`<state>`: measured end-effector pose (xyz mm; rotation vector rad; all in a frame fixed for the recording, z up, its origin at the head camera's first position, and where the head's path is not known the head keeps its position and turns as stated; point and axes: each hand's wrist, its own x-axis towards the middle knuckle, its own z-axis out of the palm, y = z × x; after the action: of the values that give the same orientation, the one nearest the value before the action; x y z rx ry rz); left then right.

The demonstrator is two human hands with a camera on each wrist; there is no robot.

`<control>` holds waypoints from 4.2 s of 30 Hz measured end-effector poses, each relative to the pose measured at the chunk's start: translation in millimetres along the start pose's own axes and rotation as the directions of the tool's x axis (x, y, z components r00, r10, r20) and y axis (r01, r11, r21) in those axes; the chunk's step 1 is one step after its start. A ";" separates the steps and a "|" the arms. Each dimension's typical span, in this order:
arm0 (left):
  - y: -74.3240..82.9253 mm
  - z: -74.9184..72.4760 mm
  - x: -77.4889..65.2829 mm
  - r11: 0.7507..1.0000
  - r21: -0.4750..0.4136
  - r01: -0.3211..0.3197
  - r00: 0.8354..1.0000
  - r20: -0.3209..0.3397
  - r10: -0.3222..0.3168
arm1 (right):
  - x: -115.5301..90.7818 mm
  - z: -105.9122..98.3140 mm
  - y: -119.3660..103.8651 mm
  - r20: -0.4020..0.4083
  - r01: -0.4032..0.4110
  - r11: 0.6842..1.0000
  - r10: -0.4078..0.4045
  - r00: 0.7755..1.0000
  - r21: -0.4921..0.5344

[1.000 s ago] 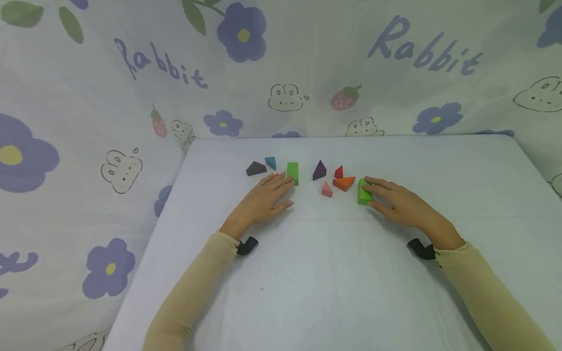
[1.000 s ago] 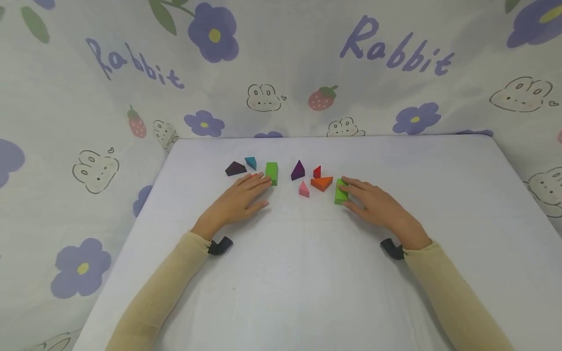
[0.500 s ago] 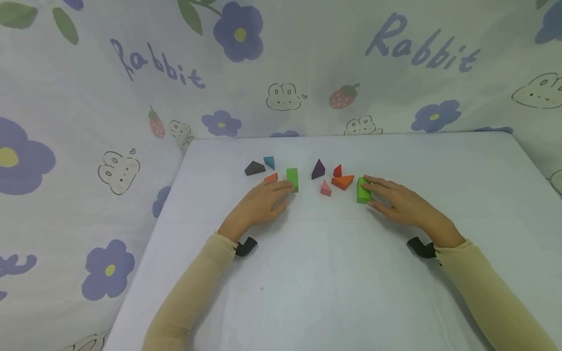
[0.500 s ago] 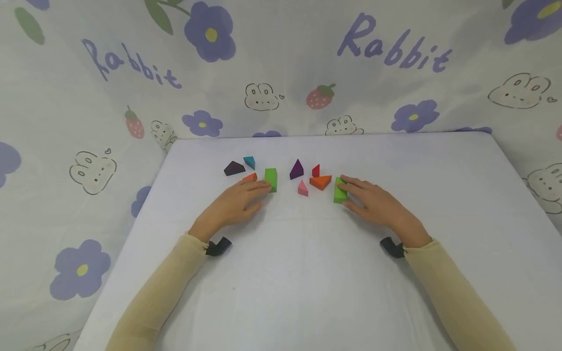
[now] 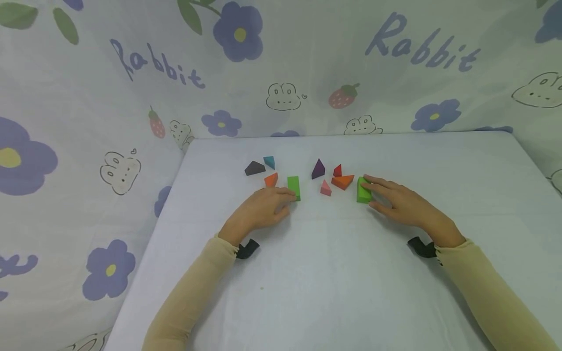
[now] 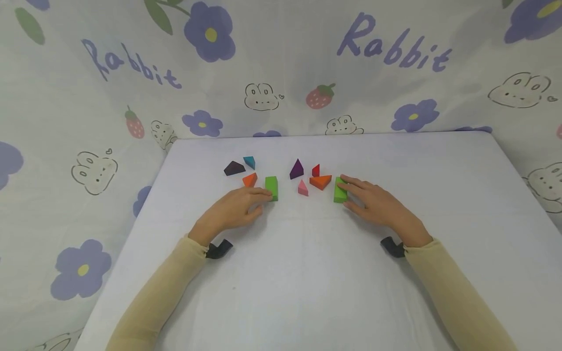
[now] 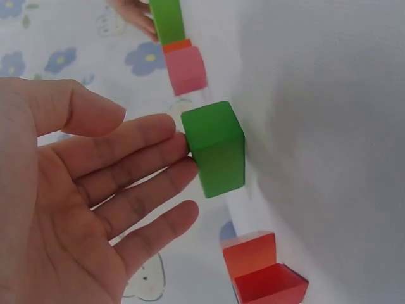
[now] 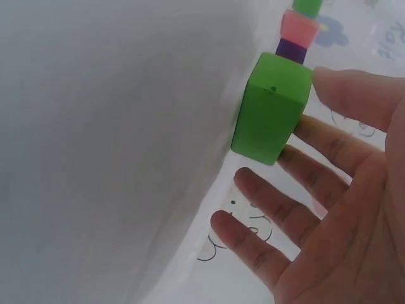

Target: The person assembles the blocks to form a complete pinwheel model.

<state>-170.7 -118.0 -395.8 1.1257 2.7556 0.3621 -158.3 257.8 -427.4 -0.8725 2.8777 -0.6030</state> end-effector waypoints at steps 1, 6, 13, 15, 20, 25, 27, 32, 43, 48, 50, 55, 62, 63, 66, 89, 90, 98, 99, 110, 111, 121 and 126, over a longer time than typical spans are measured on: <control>-0.9 0.2 -0.2 1.000 0.001 0.001 1.000 0.001 -0.001 | -0.2 -0.5 0.0 0.000 0.000 1.000 0.000 1.000 0.000; -10.4 2.2 0.6 0.999 0.036 0.004 0.999 -0.035 -0.002 | -2.7 -4.8 0.3 0.004 -0.024 1.000 0.024 1.000 0.020; -22.7 3.0 0.2 0.998 0.057 0.020 0.999 -0.048 -0.017 | -3.5 -5.1 -3.8 0.043 0.011 0.998 -0.013 0.999 0.058; -24.1 2.8 0.1 0.999 0.041 0.028 0.999 -0.037 -0.026 | -3.1 -3.5 -7.5 0.050 0.032 0.997 -0.036 0.998 0.071; -26.2 2.3 0.4 0.999 0.031 0.021 0.999 -0.039 -0.020 | -1.9 3.8 -24.1 0.062 0.087 0.994 -0.092 0.994 0.073; -27.1 1.9 1.4 1.000 0.016 0.024 0.999 -0.037 -0.023 | 0.4 16.1 -46.2 0.057 0.169 0.984 -0.172 0.983 0.057; -27.2 1.9 1.9 1.000 0.017 0.024 0.999 -0.036 -0.023 | 2.0 21.6 -54.3 0.050 0.220 0.975 -0.222 0.974 0.046; -28.0 2.5 2.5 0.999 0.033 0.011 0.999 -0.043 -0.009 | 5.9 28.7 -68.2 0.056 0.298 0.955 -0.297 0.953 -0.001; -29.0 3.7 1.7 0.999 0.028 0.022 0.999 -0.040 -0.021 | 20.7 39.5 -84.6 0.118 0.301 0.953 -0.296 0.948 -0.027; -28.0 5.5 -0.4 0.999 0.026 0.038 0.999 -0.026 -0.037 | 33.7 46.3 -101.1 0.156 0.341 0.939 -0.331 0.931 -0.044; -27.5 5.8 -0.8 0.999 0.026 0.041 0.999 -0.030 -0.040 | 37.8 48.7 -105.9 0.157 0.353 0.933 -0.340 0.927 -0.065; -27.2 5.5 0.4 0.999 0.031 0.033 0.998 -0.048 -0.031 | 44.3 52.0 -113.6 0.157 0.357 0.928 -0.339 0.928 -0.108; -27.9 6.6 1.4 0.999 0.026 0.031 0.999 -0.041 -0.030 | 46.5 54.1 -115.7 0.168 0.352 0.924 -0.327 0.930 -0.149; -28.2 6.9 1.4 0.999 0.027 0.031 0.999 -0.041 -0.030 | 46.8 53.5 -115.4 0.170 0.355 0.923 -0.330 0.929 -0.149; -28.4 7.4 1.5 0.999 0.030 0.027 0.998 -0.051 -0.025 | 47.4 47.9 -112.5 0.158 0.351 0.926 -0.329 0.931 -0.138; -2.6 -4.6 -19.2 1.000 -0.006 -0.027 0.999 0.045 0.027 | 52.5 20.5 -63.0 0.070 0.117 0.990 -0.111 0.991 -0.082; -2.7 -3.8 -19.9 1.000 -0.006 -0.024 0.998 0.051 0.024 | 52.6 20.3 -62.8 0.068 0.120 0.989 -0.114 0.991 -0.085; -8.3 6.2 -12.9 0.995 0.060 -0.082 0.990 -0.111 0.088 | 52.6 19.3 -61.1 0.060 0.136 0.987 -0.131 0.990 -0.088; -8.7 8.6 -11.5 0.993 0.071 -0.090 0.989 -0.112 0.097 | 52.7 19.2 -60.8 0.060 0.138 0.987 -0.133 0.989 -0.086; -7.3 10.6 -10.8 0.997 0.078 -0.025 0.999 -0.023 0.027 | 52.8 18.8 -58.1 0.056 0.145 0.987 -0.141 0.988 -0.066; -7.4 9.6 -11.6 0.997 0.071 -0.024 0.999 -0.024 0.026 | 52.9 19.0 -58.2 0.058 0.143 0.988 -0.139 0.989 -0.064; -5.7 9.0 -12.3 0.999 0.021 -0.037 0.999 -0.021 0.038 | 53.2 21.4 -59.3 0.057 0.161 0.984 -0.157 0.986 -0.077; -5.9 9.1 -12.2 0.999 0.024 -0.047 0.998 -0.027 0.048 | 53.4 21.7 -59.0 0.056 0.159 0.984 -0.155 0.986 -0.083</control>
<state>-163.9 -129.1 -405.6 1.2026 2.7676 0.3540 -168.3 176.1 -422.2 -1.1188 2.8283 -0.4634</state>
